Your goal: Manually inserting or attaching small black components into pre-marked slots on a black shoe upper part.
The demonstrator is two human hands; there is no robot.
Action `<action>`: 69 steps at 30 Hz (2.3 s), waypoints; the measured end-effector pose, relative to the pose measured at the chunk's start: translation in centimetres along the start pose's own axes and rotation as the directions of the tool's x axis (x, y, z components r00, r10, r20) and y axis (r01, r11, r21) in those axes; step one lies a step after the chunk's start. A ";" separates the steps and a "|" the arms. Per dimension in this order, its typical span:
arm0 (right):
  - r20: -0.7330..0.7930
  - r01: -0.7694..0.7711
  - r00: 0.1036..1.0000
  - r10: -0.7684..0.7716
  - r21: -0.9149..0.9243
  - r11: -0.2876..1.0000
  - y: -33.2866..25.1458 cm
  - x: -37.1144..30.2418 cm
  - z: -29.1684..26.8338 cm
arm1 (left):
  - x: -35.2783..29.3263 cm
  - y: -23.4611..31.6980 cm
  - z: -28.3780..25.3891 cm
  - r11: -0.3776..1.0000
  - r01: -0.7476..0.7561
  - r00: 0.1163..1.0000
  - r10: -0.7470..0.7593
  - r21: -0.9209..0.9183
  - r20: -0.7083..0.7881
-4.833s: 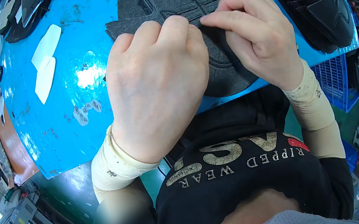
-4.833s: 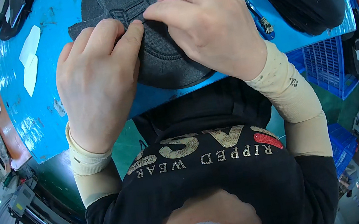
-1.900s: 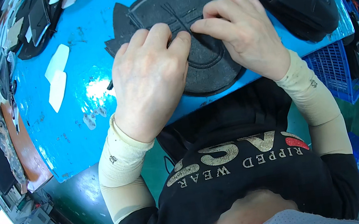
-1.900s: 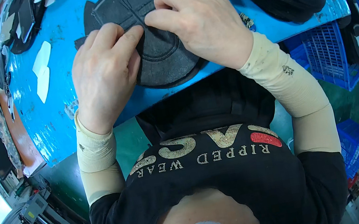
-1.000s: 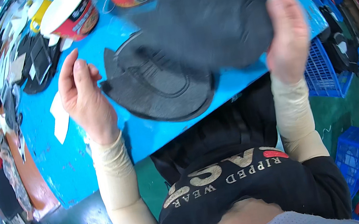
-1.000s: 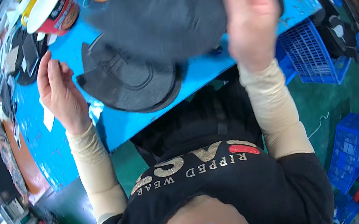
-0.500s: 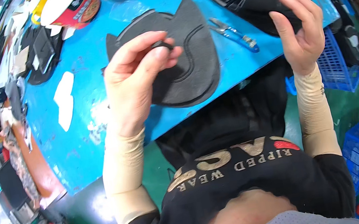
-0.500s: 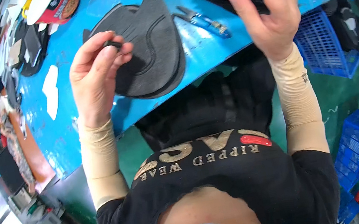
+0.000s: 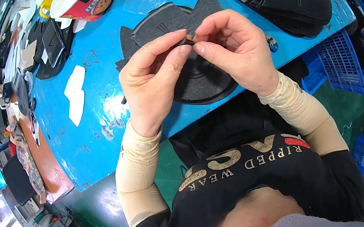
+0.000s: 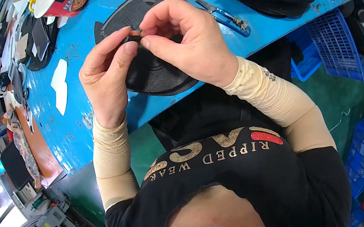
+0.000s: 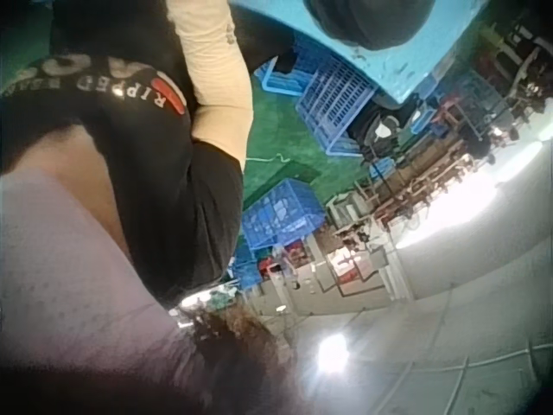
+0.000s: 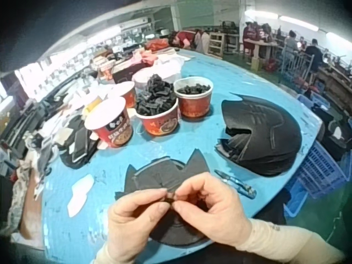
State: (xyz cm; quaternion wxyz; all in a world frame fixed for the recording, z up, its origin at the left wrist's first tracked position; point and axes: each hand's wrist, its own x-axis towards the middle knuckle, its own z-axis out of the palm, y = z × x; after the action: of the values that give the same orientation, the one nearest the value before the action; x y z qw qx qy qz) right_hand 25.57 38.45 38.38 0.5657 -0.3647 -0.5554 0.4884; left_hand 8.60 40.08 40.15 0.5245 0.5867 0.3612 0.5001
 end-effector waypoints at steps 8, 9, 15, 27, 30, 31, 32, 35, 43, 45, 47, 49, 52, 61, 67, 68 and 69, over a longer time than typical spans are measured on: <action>-0.095 0.027 0.995 -0.020 0.079 0.996 0.5 0.1 0.3 | -0.2 -0.5 0.3 0.998 -0.058 0.998 0.058 0.035 0.005; -0.091 0.024 0.996 -0.017 0.078 0.997 0.5 0.0 0.2 | -0.1 -0.6 0.3 0.998 -0.056 0.998 0.056 0.033 0.001; -0.037 0.345 0.911 -0.410 -0.474 0.810 0.9 0.0 0.1 | -0.1 -1.0 0.5 0.983 -0.138 0.990 0.142 0.121 -0.025; 0.157 -0.386 0.922 0.354 0.458 0.801 -1.7 0.3 -0.9 | -0.4 0.4 0.6 0.994 -0.108 0.991 0.106 0.028 0.080; 0.154 -0.389 0.921 0.358 0.414 0.823 -2.0 0.4 -2.1 | -0.1 0.2 0.3 0.988 -0.140 0.986 0.135 0.057 0.098; 0.146 -0.367 0.930 0.337 0.389 0.845 -2.0 0.7 -2.5 | 0.0 0.5 0.1 0.989 -0.136 0.987 0.131 0.053 0.089; 0.108 -0.334 0.942 0.318 0.368 0.868 -2.1 1.1 -3.0 | 0.2 0.9 -0.3 0.985 -0.079 0.995 0.069 0.154 0.069; 0.017 -0.031 0.999 0.038 -0.282 0.959 -1.2 1.9 -3.7 | 0.7 0.7 -1.4 0.927 -0.045 0.997 0.064 0.373 -0.039; 0.175 0.155 0.984 -0.045 -0.691 0.706 -0.7 3.8 -3.0 | 0.8 0.3 -1.4 0.772 -0.150 0.988 0.129 0.618 0.079; 0.189 0.153 0.982 -0.030 -0.682 0.715 -0.6 3.8 -3.0 | 0.7 0.3 -1.5 0.789 -0.135 0.991 0.120 0.600 0.066; 0.222 0.163 0.975 -0.016 -0.663 0.731 -0.7 3.6 -3.0 | 0.7 0.3 -1.5 0.805 -0.119 0.993 0.108 0.581 0.053; 0.225 0.168 0.974 -0.014 -0.682 0.712 -0.7 3.3 -2.8 | 0.6 0.2 -1.4 0.773 -0.179 0.984 0.138 0.609 0.114; 0.223 0.173 0.975 -0.019 -0.698 0.695 -0.6 3.2 -2.6 | 0.5 0.2 -1.3 0.678 -0.244 0.969 0.190 0.694 0.155; 0.276 0.212 0.961 -0.010 -0.714 0.667 -0.8 3.6 -2.9 | 0.6 -1.1 -0.5 0.506 -0.420 0.901 0.333 0.753 0.278; 0.302 0.220 0.953 0.015 -0.727 0.650 -1.2 3.7 -3.1 | 0.3 -1.1 0.6 0.313 -0.440 0.890 0.278 0.842 0.362; 0.317 0.223 0.948 0.038 -0.742 0.632 -1.3 3.8 -3.0 | 0.1 -1.1 0.6 0.314 -0.438 0.891 0.275 0.842 0.361; 0.317 0.221 0.947 0.042 -0.742 0.633 -1.5 3.9 -2.9 | 0.0 -1.0 0.6 0.278 -0.437 0.893 0.251 0.856 0.374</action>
State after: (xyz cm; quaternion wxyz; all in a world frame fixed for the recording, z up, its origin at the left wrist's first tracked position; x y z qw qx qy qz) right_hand 28.30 42.19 40.51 0.2876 -0.4620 -0.8078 0.2266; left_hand 9.30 40.14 39.19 0.0099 0.8800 0.3973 0.2600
